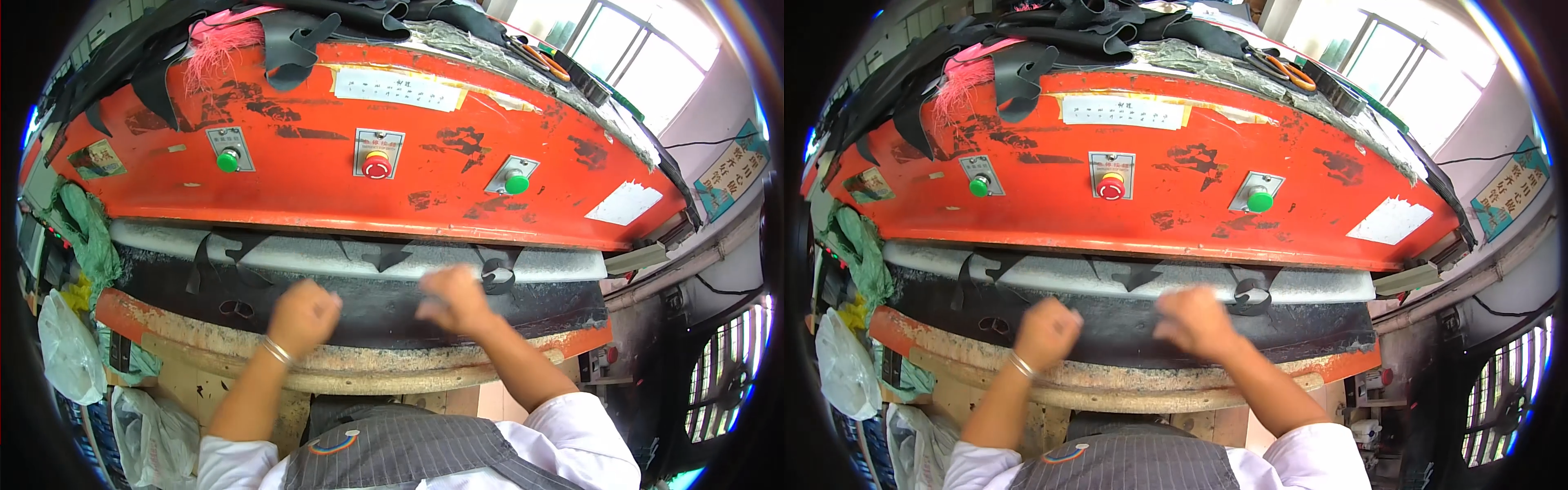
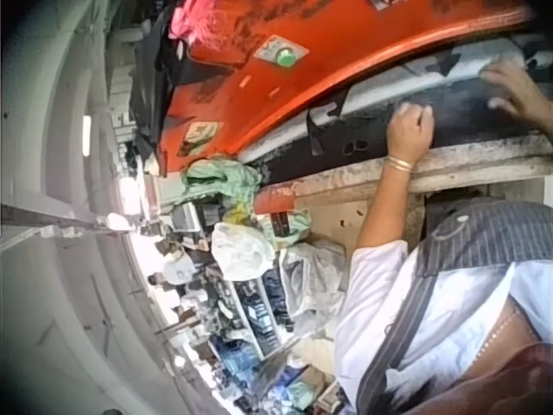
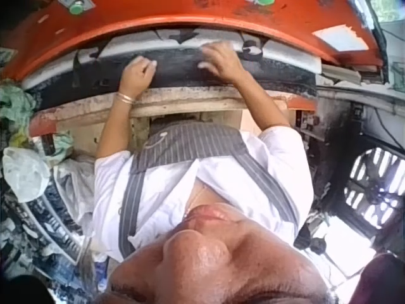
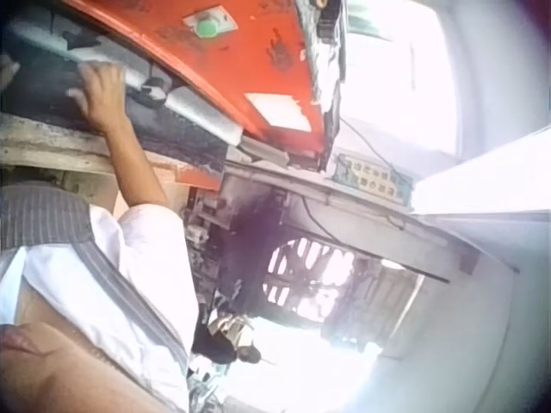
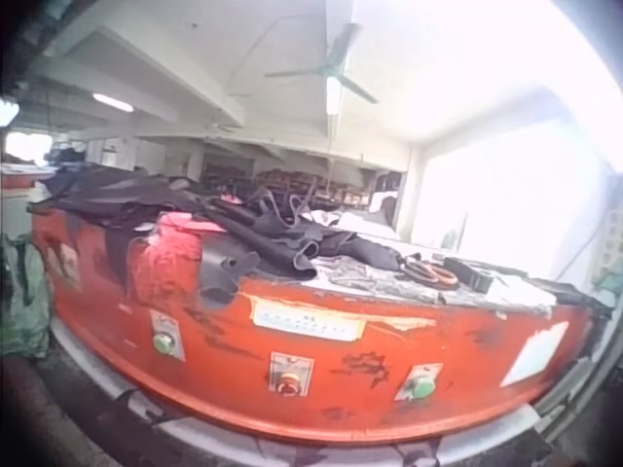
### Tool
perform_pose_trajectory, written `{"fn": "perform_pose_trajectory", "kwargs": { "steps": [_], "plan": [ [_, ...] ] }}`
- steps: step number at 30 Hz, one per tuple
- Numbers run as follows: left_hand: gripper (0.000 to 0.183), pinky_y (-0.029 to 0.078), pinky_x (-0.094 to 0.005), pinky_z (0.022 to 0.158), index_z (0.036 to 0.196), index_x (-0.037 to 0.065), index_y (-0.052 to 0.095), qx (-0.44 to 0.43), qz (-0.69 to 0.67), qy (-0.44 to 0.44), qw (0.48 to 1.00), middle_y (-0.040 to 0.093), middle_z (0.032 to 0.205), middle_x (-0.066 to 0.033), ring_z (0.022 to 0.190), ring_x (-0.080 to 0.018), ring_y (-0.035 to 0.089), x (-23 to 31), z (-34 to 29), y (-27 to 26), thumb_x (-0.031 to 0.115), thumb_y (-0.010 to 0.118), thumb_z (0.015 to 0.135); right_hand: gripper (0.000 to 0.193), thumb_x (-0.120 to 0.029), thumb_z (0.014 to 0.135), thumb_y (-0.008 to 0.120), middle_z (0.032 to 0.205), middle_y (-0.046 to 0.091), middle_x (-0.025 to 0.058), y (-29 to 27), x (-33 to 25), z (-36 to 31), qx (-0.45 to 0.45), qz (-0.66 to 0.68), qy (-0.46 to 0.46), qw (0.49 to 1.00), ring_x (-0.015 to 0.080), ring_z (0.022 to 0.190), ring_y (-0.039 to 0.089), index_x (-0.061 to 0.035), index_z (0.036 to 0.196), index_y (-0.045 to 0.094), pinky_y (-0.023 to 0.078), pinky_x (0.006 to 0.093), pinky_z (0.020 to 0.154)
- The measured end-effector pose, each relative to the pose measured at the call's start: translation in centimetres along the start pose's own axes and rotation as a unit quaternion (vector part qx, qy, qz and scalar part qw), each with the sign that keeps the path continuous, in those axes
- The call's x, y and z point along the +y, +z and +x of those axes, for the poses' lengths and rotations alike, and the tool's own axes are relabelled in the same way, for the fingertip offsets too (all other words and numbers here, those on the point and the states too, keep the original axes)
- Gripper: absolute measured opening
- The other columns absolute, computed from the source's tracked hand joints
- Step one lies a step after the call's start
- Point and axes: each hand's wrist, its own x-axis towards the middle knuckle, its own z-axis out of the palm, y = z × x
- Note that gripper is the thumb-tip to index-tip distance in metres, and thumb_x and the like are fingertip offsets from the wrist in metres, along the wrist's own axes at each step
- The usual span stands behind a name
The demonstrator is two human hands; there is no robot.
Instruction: Using a hydraulic press and die mold to cut shapes out of leather sheets.
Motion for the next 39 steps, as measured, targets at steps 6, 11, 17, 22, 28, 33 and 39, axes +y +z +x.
{"fn": "perform_pose_trajectory", "kwargs": {
  "steps": [6,11,17,22,28,33,39],
  "plan": [
    [0.016,0.052,-0.0399,0.069,0.081,0.01,0.07,-0.121,0.08,-0.023,0.989,0.064,0.079,-0.007,0.08,-0.0283,0.062,5.2,-10.7,5.9,0.025,0.066,0.082,0.061,-0.04,0.071,0.075,0.098,0.06,0.0095,5.3,-8.0,-8.4,-0.122,0.061,-0.039,0.99,0.028,0.092,0.058,-0.0025,0.117,0.059,0.047,0.0391,0.08],
    [0.013,0.05,-0.0413,0.065,0.075,0.009,0.066,-0.084,0.12,-0.043,0.988,0.061,0.074,-0.008,0.076,-0.0295,0.059,5.7,-10.5,7.2,0.022,0.065,0.077,0.049,-0.023,0.067,0.076,0.093,0.059,0.0102,5.9,-8.9,-8.4,-0.135,0.006,0.01,0.991,0.0281,0.09,0.059,-0.0019,0.109,0.061,0.051,0.037,0.075],
    [0.017,0.05,-0.0407,0.065,0.068,0.009,0.066,-0.069,0.117,-0.058,0.989,0.061,0.071,-0.0084,0.072,-0.0295,0.06,6.0,-10.0,6.7,0.024,0.067,0.074,0.023,-0.023,0.076,0.066,0.084,0.064,0.0139,0.8,-6.4,-3.5,-0.363,0.058,-0.088,0.926,0.0327,0.079,0.065,-0.0044,0.09,0.064,0.053,0.0431,0.067],
    [0.03,0.052,-0.0421,0.067,0.066,0.01,0.069,-0.439,0.127,-0.089,0.885,0.066,0.071,-0.0106,0.074,-0.0312,0.065,5.8,-7.5,4.7,0.037,0.065,0.079,0.02,-0.015,0.076,0.056,0.094,0.062,0.0102,0.3,1.4,6.3,-0.067,-0.105,-0.272,0.954,0.0298,0.096,0.06,-0.0052,0.091,0.065,0.05,0.0397,0.082],
    [0.029,0.049,-0.0413,0.085,0.106,0.006,0.067,-0.101,0.037,-0.01,0.994,0.066,0.112,-0.0141,0.102,-0.0313,0.062,2.3,-2.0,8.3,0.027,0.061,0.086,0.018,-0.017,0.077,0.057,0.105,0.065,0.0113,6.1,5.5,14.1,-0.116,-0.167,-0.428,0.88,0.0285,0.11,0.059,-0.0079,0.084,0.071,0.039,0.0412,0.108],
    [0.04,0.042,-0.0436,0.097,0.118,0.001,0.062,-0.061,0.173,0.051,0.982,0.06,0.126,-0.0135,0.118,-0.0311,0.055,-2.4,-0.4,11.3,0.023,0.064,0.084,0.012,-0.017,0.073,0.058,0.086,0.062,0.0066,5.5,6.8,16.2,-0.14,-0.095,-0.454,0.875,0.0269,0.094,0.061,-0.0081,0.071,0.066,0.04,0.0422,0.108],
    [0.039,0.044,-0.0421,0.095,0.113,0.002,0.065,-0.11,0.116,0.023,0.987,0.064,0.117,-0.0135,0.115,-0.031,0.056,-3.0,1.5,9.7,0.024,0.068,0.081,0.013,-0.013,0.068,0.063,0.076,0.054,0.0064,-9.8,7.0,12.0,0.031,-0.248,-0.251,0.935,0.0247,0.083,0.059,-0.0064,0.078,0.062,0.05,0.043,0.082]
  ]
}}
